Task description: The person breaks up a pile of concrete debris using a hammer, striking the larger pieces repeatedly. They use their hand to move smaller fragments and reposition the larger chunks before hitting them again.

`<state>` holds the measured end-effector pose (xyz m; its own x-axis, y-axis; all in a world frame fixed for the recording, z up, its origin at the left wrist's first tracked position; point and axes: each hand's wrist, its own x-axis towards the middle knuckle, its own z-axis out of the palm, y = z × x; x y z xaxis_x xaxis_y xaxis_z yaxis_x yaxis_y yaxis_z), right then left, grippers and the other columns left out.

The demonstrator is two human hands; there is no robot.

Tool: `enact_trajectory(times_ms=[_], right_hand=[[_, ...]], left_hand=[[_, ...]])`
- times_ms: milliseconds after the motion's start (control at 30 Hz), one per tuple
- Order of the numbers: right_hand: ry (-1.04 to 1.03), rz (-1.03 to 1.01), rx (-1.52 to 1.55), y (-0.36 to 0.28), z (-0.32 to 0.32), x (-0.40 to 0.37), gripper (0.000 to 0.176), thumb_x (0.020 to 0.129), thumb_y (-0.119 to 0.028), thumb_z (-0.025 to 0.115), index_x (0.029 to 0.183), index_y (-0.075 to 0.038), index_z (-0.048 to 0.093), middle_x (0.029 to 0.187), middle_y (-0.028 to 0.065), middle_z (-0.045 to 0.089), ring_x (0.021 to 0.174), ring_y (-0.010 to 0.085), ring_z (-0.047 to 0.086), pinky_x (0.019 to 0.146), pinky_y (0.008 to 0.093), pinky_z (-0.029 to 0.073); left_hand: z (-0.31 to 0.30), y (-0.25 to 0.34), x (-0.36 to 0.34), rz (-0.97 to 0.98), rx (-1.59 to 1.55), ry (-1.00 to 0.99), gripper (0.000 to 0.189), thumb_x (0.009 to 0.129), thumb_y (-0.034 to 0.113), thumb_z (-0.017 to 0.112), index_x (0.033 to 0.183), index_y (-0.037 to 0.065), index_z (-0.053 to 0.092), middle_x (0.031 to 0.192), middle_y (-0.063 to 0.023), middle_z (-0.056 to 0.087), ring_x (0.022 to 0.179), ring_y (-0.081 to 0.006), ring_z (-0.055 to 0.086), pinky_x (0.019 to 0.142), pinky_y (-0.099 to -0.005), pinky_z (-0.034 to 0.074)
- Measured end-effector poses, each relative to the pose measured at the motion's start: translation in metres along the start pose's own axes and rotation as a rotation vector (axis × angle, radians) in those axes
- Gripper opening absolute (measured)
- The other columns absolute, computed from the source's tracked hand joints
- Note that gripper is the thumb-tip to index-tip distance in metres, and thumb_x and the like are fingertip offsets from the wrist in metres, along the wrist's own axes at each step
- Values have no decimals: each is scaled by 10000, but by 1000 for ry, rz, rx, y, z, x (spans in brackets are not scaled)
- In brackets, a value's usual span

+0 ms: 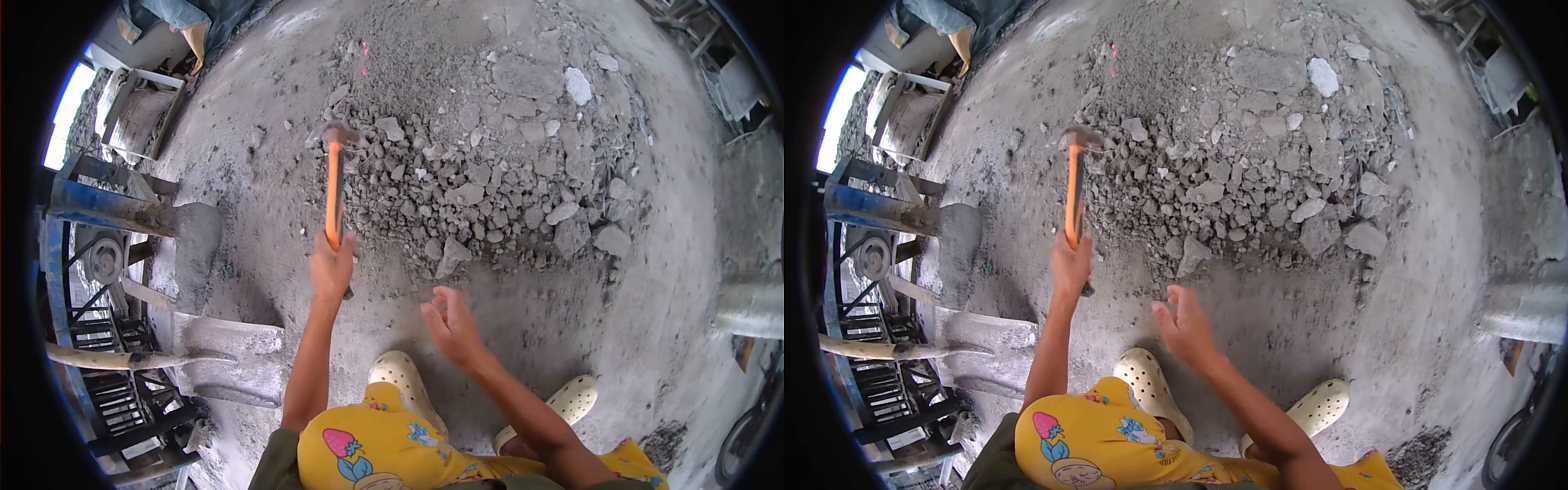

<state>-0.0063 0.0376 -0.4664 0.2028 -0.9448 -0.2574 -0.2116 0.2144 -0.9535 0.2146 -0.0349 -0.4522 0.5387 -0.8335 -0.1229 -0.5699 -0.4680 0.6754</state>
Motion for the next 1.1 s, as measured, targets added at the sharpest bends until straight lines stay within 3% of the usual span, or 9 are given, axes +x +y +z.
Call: enact_trajectory(times_ms=[167,267,333,400,500,667,933,1000,1100], right_hand=[[-10,-40,-107,0,-7,5,407,865,-241,526,1147,14,381,968,111,483,671,131,519,604,275,437],[2,-24,-98,-1,-3,3,396,865,-237,525,1135,17,385,959,113,489,675,138,523,602,276,436],[20,-22,-42,4,2,4,395,857,-253,530,1121,12,402,962,130,493,686,172,518,622,295,432],[43,-7,42,17,8,1,402,842,-287,541,1101,0,433,975,162,497,706,233,506,663,335,426],[19,-63,-99,13,6,-1,395,842,-296,534,1087,-3,437,969,178,502,799,286,519,717,354,423],[20,-137,-175,0,0,-4,369,858,-237,529,1116,-3,409,976,132,466,658,151,495,614,276,431],[71,-198,-91,8,4,9,402,862,-251,524,1137,15,399,988,147,462,733,172,501,642,284,443],[61,-184,-95,2,4,13,415,865,-262,519,1144,19,396,989,151,461,763,174,497,644,288,442],[-10,-128,-178,-2,2,11,419,867,-286,512,1130,20,403,990,156,459,791,173,489,659,294,435]], left_hand=[[-45,90,18,291,-521,303,262,867,262,529,890,38,395,562,-2,437,409,-70,432,353,-215,366],[-12,98,41,480,-784,429,237,880,230,504,916,34,375,552,1,423,405,-68,412,359,-216,370],[31,72,42,320,-778,352,329,849,277,552,941,16,375,614,-57,495,491,-114,526,422,-255,441],[73,0,55,312,127,250,341,820,287,568,914,6,400,631,-102,523,513,-149,561,426,-297,450],[64,12,66,121,131,-78,354,791,304,582,873,-4,428,621,-127,535,469,-180,562,404,-318,435],[-6,50,33,62,-273,-217,351,799,310,595,842,1,434,537,-44,480,379,-123,486,355,-265,393],[-40,111,32,489,-737,341,244,893,268,489,937,37,423,522,1,424,383,-64,420,352,-207,365],[5,84,40,350,-759,371,374,845,351,553,940,20,406,544,-56,493,403,-114,487,394,-261,427],[77,-15,69,332,396,219,458,796,387,577,946,-18,424,600,-146,559,461,-215,577,451,-317,474]])
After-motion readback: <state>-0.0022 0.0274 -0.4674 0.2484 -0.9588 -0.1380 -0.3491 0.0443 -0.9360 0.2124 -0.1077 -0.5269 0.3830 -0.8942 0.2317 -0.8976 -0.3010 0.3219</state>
